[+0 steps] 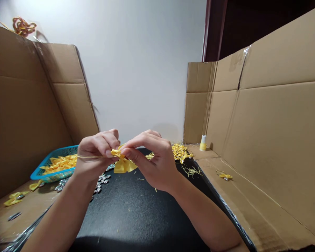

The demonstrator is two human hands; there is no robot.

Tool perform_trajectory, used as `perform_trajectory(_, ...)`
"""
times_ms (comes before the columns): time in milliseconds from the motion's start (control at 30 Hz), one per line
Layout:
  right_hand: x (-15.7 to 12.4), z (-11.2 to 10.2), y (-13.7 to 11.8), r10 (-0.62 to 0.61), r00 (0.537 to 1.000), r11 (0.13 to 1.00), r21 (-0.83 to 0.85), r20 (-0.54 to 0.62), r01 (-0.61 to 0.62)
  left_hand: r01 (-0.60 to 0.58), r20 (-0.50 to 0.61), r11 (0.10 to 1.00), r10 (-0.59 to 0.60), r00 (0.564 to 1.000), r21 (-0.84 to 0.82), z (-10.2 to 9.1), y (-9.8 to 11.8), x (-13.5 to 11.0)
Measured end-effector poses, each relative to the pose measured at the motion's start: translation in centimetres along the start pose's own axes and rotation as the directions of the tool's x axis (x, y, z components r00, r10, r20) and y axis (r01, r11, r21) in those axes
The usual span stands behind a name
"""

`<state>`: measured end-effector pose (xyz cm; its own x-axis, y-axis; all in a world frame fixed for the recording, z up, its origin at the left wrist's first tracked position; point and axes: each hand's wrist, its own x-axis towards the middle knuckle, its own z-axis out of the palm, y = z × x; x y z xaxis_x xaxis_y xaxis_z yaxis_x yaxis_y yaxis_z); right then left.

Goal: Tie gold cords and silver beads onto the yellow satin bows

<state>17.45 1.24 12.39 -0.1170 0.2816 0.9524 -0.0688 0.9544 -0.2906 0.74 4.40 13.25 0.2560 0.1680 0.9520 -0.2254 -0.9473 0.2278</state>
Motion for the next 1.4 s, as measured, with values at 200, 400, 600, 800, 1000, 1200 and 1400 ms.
perform_trajectory(200,0.1,-0.2,-0.1,-0.032,0.999,0.999,-0.038,0.044,0.034,0.029,-0.001,0.996,-0.029,1.000,0.079,-0.2,0.1,0.0)
perform_trajectory(400,0.4,-0.5,0.1,-0.155,0.982,0.986,-0.038,0.110,0.160,0.025,0.012,0.999,-0.025,1.000,0.048,-0.1,0.2,-0.1)
perform_trajectory(600,0.4,-0.7,0.4,-0.270,0.953,0.952,-0.112,0.137,0.286,-0.011,-0.004,0.993,0.012,1.000,0.114,0.0,0.4,-0.2)
perform_trajectory(800,0.2,-0.8,0.3,-0.354,0.930,0.907,-0.205,0.104,0.368,-0.053,-0.067,0.930,0.083,0.994,0.363,0.7,1.5,-0.4)
perform_trajectory(1000,0.1,-0.7,0.9,-0.386,0.918,0.852,-0.345,0.095,0.394,0.186,-0.063,0.975,-0.179,0.982,0.125,1.0,1.6,-0.5)
perform_trajectory(1200,0.2,-0.8,2.0,-0.346,0.934,0.831,-0.435,0.085,0.347,0.433,-0.186,0.901,-0.423,0.887,0.012,1.5,1.4,-0.3)
perform_trajectory(1400,0.2,-0.7,2.9,-0.330,0.944,0.849,-0.436,0.005,0.299,0.462,-0.177,0.886,-0.450,0.875,0.032,1.5,1.2,-0.3)
